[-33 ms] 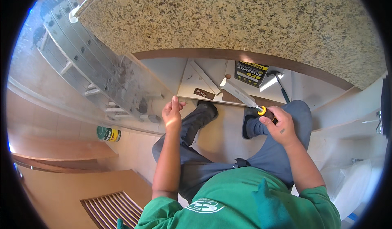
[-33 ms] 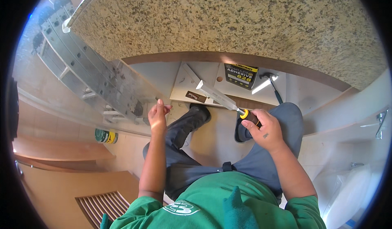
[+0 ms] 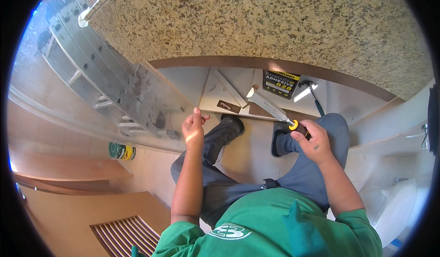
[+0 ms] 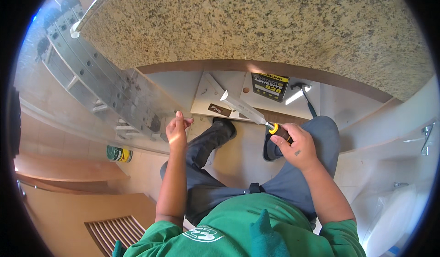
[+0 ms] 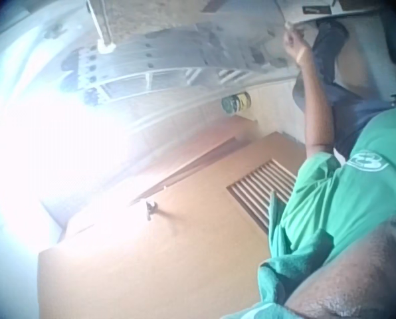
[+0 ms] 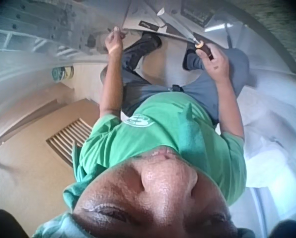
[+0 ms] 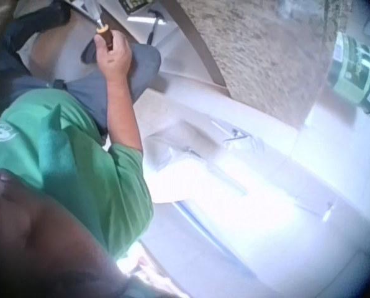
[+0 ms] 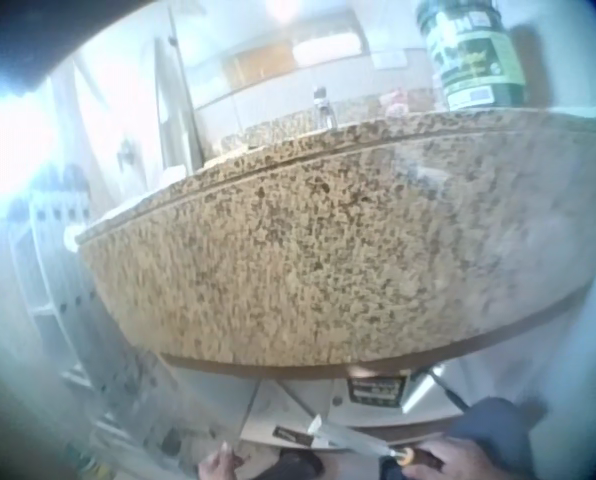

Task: The person sits on the floor under a bathroom vanity and uses a screwdriver to tighten screws into the wooden frame of the cabinet. They briefly open a nearby door before returning to the task.

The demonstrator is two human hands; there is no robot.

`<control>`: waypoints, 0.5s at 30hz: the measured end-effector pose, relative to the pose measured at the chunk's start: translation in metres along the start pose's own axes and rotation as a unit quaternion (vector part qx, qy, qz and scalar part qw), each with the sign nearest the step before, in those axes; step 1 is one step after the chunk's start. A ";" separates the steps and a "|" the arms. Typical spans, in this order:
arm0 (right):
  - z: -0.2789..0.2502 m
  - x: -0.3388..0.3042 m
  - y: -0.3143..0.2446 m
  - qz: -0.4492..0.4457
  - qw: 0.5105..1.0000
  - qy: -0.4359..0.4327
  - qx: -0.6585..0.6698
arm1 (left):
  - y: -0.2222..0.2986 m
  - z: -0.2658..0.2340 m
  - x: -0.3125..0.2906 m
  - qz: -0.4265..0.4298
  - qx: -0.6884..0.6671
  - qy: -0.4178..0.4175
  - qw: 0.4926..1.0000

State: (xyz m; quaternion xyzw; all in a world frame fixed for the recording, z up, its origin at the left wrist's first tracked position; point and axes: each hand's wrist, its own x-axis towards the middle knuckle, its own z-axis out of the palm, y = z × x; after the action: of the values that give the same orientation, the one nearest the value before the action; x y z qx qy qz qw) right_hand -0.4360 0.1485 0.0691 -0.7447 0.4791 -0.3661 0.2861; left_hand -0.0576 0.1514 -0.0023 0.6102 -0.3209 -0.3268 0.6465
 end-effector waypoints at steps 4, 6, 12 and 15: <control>-0.003 0.001 0.001 -0.014 1.000 0.015 0.000 | 0.049 0.022 -0.015 0.052 -0.006 -0.018 0.998; -0.005 -0.002 0.003 -0.002 1.000 0.008 -0.010 | 0.068 0.022 -0.020 0.054 0.037 -0.030 0.997; -0.005 0.003 0.000 -0.015 1.000 0.015 -0.019 | 0.063 0.020 -0.026 0.081 -0.015 -0.036 0.996; -0.011 0.000 0.010 -0.001 0.999 -0.001 -0.032 | 0.016 0.023 -0.033 0.044 -0.013 -0.066 0.997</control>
State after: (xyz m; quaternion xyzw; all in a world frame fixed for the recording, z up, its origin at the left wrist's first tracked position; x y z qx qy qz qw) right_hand -0.4499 0.1440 0.0674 -0.7542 0.4898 -0.3500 0.2622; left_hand -0.0951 0.1650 0.0141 0.5644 -0.3850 -0.3416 0.6454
